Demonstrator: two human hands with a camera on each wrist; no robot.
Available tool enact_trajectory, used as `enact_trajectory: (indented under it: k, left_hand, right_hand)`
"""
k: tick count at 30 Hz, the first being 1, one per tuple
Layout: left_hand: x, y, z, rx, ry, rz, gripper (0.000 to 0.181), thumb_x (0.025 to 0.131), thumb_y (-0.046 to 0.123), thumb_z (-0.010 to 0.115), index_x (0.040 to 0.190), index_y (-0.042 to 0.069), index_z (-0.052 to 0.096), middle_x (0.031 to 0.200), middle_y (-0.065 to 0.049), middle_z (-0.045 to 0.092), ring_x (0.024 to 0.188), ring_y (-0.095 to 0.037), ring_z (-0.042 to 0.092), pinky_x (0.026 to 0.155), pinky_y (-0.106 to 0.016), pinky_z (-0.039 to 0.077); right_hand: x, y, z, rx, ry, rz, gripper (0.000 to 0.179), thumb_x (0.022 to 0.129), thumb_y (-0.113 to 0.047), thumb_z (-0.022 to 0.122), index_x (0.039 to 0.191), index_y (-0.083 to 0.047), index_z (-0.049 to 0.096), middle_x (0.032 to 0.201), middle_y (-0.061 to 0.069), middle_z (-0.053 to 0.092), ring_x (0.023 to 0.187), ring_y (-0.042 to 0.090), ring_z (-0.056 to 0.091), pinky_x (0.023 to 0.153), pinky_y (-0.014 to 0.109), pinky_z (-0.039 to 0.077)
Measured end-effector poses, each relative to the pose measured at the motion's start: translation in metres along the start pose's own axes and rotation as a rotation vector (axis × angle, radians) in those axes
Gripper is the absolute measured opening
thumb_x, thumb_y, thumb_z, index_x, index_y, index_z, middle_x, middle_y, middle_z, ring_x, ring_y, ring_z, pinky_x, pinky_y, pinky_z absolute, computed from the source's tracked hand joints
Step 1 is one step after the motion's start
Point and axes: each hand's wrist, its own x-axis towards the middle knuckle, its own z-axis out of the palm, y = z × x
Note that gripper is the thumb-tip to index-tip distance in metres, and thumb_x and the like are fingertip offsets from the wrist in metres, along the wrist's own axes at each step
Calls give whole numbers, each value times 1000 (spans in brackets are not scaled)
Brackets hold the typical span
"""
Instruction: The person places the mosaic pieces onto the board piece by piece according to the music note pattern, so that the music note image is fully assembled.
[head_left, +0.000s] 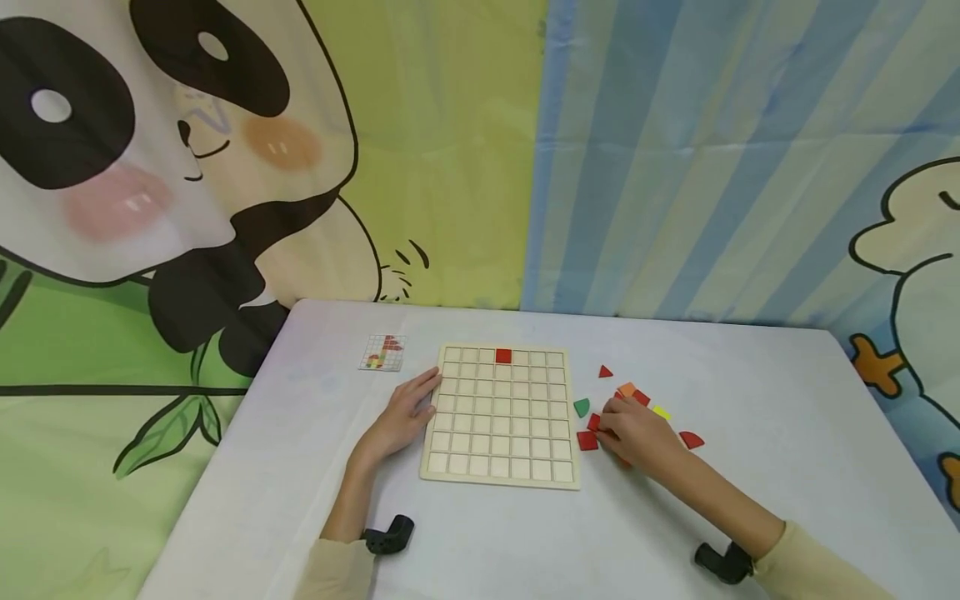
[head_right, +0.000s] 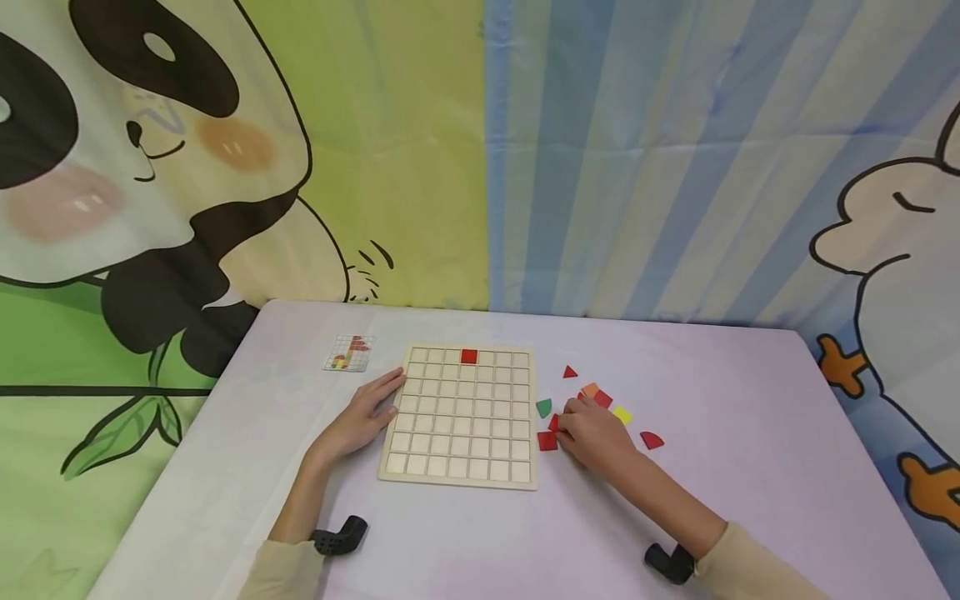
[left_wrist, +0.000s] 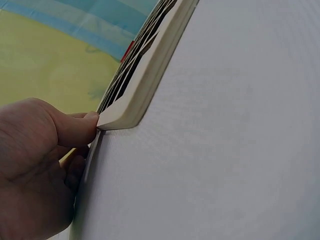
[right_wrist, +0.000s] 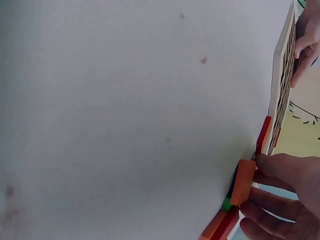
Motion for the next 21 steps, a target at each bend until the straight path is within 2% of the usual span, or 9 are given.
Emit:
enact_trajectory:
  k: [4,9,13,17,21]
  left_hand:
    - [0,0,1,1,0,11,55,102,2,54,156,1,42,171,-13,27,157,-42,18,124,-65,21]
    - [0,0,1,10,-6,-5,56,103,3,54,157,2,41,171,-11,27,158,-39,18,125,-62,20]
    - [1,1,0,9,-3,-10,56,103,4,53,158,2,40,171,-10,26,158,-38,18,126,-61,20]
    - [1,2,0,2,-2,-16,56,103,3,54,158,2,40,171,-10,26,158,-38,17,126,-62,19]
    - [-1,3,-1,3,10,2,55,103,2,54,156,1,42,170,-12,28,157,-41,18,125,-64,20]
  right_hand:
    - [2,-7,4,-75,-2,28,14,84,-9,84,81,-11,71,86,2,62,83,17,53,65,25,53]
    - [3,-8,7,-146,33,-4,18,80,-8,87,86,-8,69,83,5,62,80,17,53,67,27,56]
    - [3,-1,3,-111,90,-60,15,80,-5,83,88,-8,71,82,2,61,79,15,53,65,25,53]
    - [6,0,-11,-44,173,-109,16,80,-7,83,93,-8,74,87,2,66,74,13,58,59,24,52]
    - [19,-13,-27,38,169,-191,21,82,-9,83,101,-7,74,97,4,69,74,15,65,59,22,53]
